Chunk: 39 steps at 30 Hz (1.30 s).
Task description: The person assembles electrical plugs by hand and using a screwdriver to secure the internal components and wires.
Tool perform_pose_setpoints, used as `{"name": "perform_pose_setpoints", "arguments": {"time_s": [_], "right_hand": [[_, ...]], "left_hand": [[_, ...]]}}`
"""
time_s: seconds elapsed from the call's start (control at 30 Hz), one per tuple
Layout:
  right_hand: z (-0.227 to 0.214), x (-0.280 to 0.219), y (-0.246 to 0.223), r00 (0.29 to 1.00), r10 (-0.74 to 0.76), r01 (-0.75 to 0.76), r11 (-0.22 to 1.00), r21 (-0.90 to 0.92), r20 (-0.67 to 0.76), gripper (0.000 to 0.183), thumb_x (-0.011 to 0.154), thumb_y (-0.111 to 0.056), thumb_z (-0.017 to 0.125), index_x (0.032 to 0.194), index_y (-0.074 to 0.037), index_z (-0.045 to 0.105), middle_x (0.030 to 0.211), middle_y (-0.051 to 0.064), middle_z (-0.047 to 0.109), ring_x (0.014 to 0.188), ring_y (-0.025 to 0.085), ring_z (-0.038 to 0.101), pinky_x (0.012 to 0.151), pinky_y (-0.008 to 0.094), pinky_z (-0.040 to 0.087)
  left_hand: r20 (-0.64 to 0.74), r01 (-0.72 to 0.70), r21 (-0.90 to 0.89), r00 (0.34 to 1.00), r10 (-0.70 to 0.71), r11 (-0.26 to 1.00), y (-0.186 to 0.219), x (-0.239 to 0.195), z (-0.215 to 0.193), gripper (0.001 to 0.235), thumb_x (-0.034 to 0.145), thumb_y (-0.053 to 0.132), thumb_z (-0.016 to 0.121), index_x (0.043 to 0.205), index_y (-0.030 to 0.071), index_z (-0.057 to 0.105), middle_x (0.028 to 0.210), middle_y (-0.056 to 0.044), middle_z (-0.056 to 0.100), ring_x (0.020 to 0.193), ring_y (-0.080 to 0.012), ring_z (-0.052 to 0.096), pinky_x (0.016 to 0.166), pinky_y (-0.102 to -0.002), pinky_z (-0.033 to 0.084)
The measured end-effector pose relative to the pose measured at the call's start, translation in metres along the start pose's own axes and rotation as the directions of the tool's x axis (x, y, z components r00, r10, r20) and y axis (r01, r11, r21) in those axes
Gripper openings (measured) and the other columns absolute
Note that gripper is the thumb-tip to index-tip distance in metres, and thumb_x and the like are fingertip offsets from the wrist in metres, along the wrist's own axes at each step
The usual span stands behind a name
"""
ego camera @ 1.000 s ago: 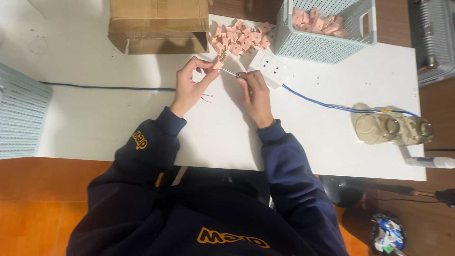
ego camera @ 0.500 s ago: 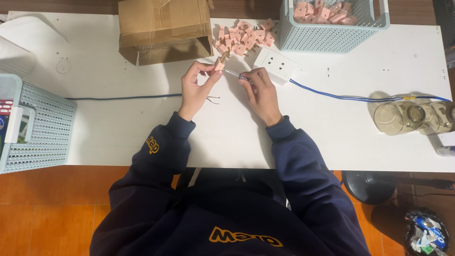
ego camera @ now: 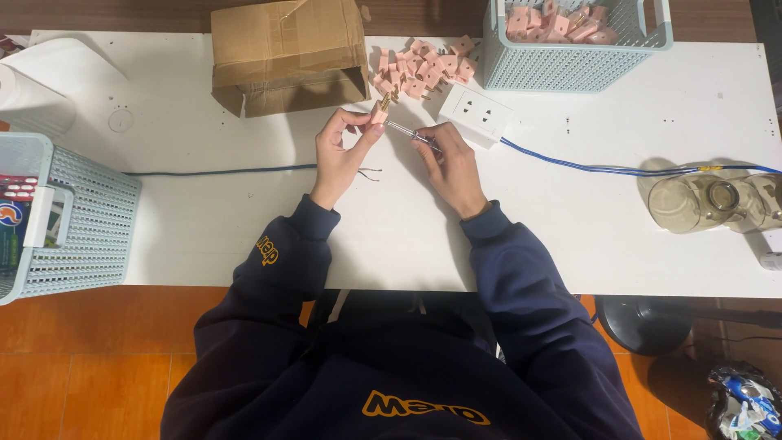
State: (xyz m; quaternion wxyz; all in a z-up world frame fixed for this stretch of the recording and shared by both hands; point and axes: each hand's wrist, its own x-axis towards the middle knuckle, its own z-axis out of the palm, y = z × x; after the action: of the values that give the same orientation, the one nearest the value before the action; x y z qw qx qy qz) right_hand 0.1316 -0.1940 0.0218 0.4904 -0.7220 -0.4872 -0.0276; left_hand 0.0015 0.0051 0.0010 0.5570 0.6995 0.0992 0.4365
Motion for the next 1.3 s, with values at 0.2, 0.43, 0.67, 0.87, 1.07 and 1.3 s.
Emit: {"name": "perform_pose_setpoints", "arguments": {"time_s": [0.2, 0.43, 0.67, 0.87, 1.07, 1.3], "right_hand": [[0.000, 0.002, 0.002, 1.000, 0.002, -0.001, 1.000, -0.029, 0.011, 0.023, 0.120, -0.026, 0.071, 0.123, -0.005, 0.081, 0.094, 0.012, 0.071, 0.078, 0.025, 0.073, 0.070, 0.036, 0.061], [0.008, -0.004, 0.017, 0.996, 0.086, -0.086, 0.995, 0.057, 0.012, 0.021, 0.115, -0.021, 0.079, 0.123, -0.002, 0.075, 0.099, 0.014, 0.075, 0.083, 0.029, 0.076, 0.072, 0.037, 0.059], [0.001, 0.000, 0.007, 1.000, 0.011, -0.011, 1.000, -0.022, 0.017, 0.023, 0.119, -0.027, 0.074, 0.122, -0.005, 0.080, 0.097, 0.012, 0.074, 0.078, 0.026, 0.072, 0.070, 0.036, 0.061], [0.008, -0.002, 0.013, 0.998, 0.062, -0.062, 0.998, 0.032, 0.013, 0.026, 0.115, -0.026, 0.080, 0.124, -0.002, 0.077, 0.101, 0.015, 0.076, 0.087, 0.031, 0.078, 0.076, 0.040, 0.064], [0.006, -0.003, 0.014, 0.999, 0.036, -0.036, 0.999, 0.006, -0.003, 0.021, 0.116, -0.026, 0.078, 0.122, -0.005, 0.077, 0.099, 0.012, 0.075, 0.081, 0.026, 0.074, 0.071, 0.037, 0.062], [0.004, -0.002, 0.014, 1.000, -0.006, 0.006, 0.999, -0.038, 0.019, 0.027, 0.121, -0.028, 0.070, 0.123, -0.003, 0.081, 0.100, 0.013, 0.072, 0.085, 0.029, 0.076, 0.072, 0.039, 0.063]], "left_hand": [[0.001, -0.005, -0.004, 1.000, 0.005, 1.000, 0.000, 0.000, 0.000, 0.026, 0.103, 0.021, 0.097, 0.111, 0.005, 0.078, 0.090, -0.006, 0.080, 0.091, -0.0108, 0.071, 0.091, -0.031, 0.048], [0.007, 0.009, 0.003, 1.000, -0.009, 1.000, 0.005, 0.000, 0.001, 0.027, 0.102, 0.022, 0.097, 0.110, 0.006, 0.078, 0.090, -0.007, 0.081, 0.090, -0.0113, 0.072, 0.091, -0.030, 0.048], [0.008, 0.014, -0.004, 1.000, -0.014, 1.000, 0.010, 0.000, 0.002, 0.027, 0.104, 0.023, 0.096, 0.109, 0.005, 0.077, 0.091, -0.009, 0.082, 0.090, -0.0125, 0.071, 0.091, -0.032, 0.047], [0.000, 0.012, -0.018, 1.000, -0.012, 1.000, 0.011, 0.001, 0.002, 0.026, 0.103, 0.023, 0.097, 0.109, 0.006, 0.077, 0.091, -0.008, 0.082, 0.089, -0.0125, 0.072, 0.091, -0.031, 0.047], [0.000, 0.008, -0.023, 1.000, -0.008, 1.000, 0.010, 0.000, 0.003, 0.025, 0.102, 0.022, 0.097, 0.107, 0.006, 0.078, 0.091, -0.007, 0.082, 0.089, -0.0124, 0.072, 0.090, -0.031, 0.047], [0.003, 0.009, -0.013, 1.000, -0.009, 1.000, 0.014, 0.000, 0.003, 0.025, 0.102, 0.021, 0.097, 0.109, 0.007, 0.078, 0.092, -0.007, 0.082, 0.090, -0.0121, 0.071, 0.090, -0.031, 0.047]]}}
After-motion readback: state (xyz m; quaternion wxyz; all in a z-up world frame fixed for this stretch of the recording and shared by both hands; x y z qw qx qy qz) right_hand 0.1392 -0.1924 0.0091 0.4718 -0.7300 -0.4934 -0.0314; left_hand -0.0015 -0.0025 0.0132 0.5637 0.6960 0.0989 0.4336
